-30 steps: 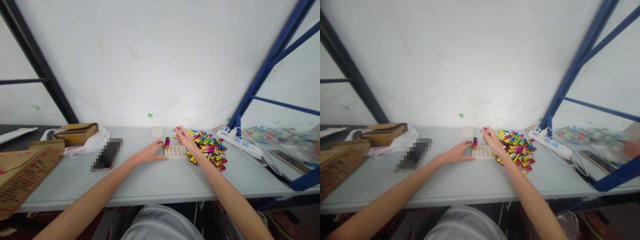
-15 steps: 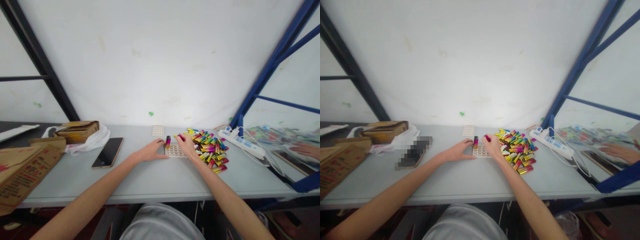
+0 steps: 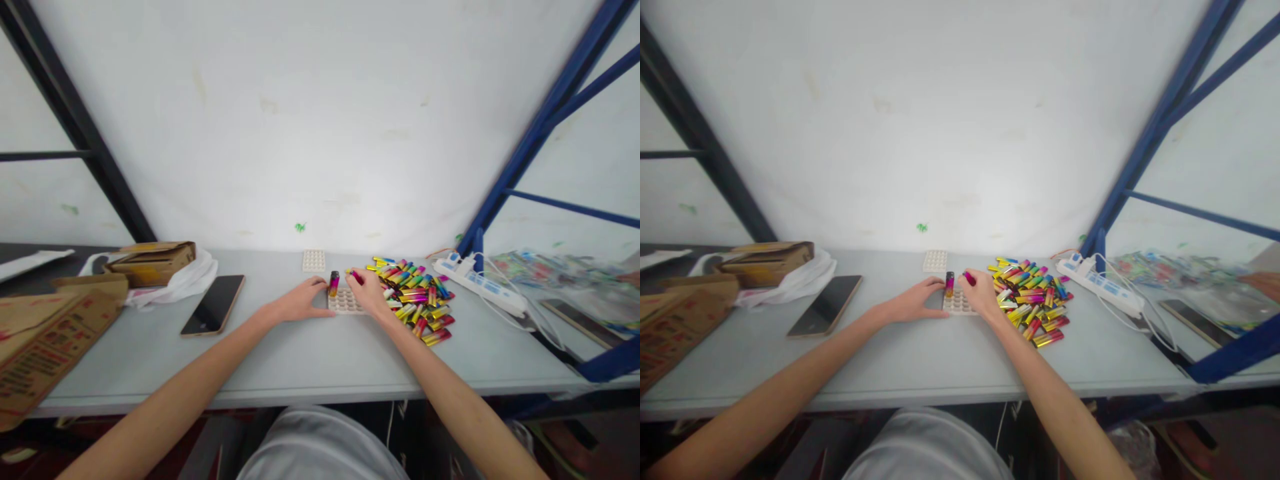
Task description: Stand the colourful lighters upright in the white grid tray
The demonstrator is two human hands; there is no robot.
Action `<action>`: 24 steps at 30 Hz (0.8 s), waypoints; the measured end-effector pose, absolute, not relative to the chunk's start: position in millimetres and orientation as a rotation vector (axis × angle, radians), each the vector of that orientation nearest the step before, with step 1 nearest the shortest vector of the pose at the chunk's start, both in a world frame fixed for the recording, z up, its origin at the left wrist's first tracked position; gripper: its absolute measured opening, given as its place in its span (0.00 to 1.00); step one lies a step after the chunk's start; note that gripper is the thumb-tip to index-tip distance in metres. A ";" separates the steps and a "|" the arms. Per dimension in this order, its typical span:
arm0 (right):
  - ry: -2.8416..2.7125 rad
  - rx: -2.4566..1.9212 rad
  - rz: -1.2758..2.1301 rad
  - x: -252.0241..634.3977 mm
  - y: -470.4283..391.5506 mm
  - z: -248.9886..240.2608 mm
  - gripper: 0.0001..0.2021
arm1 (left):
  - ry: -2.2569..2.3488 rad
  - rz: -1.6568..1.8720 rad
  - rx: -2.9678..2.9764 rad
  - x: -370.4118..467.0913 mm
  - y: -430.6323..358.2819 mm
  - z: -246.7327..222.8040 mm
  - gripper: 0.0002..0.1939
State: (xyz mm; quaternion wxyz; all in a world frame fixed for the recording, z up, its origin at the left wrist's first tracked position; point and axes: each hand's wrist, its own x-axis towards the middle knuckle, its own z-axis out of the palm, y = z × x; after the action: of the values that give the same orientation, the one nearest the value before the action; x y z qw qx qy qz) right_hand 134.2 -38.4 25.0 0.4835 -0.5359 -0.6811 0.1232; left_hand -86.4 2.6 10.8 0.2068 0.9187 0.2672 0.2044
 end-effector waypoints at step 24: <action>-2.163 -1.289 0.170 143.1 -51.6 36.6 0.18 | 0.723 0.578 2.565 -85.8 1.7 10.2 0.34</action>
State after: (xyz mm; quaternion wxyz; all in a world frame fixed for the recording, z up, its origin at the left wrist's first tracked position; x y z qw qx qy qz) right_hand 143.1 -51.6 36.6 0.3039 -0.4865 -0.8166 0.0641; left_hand -85.8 1.7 10.2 0.2057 0.9206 0.2594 0.2073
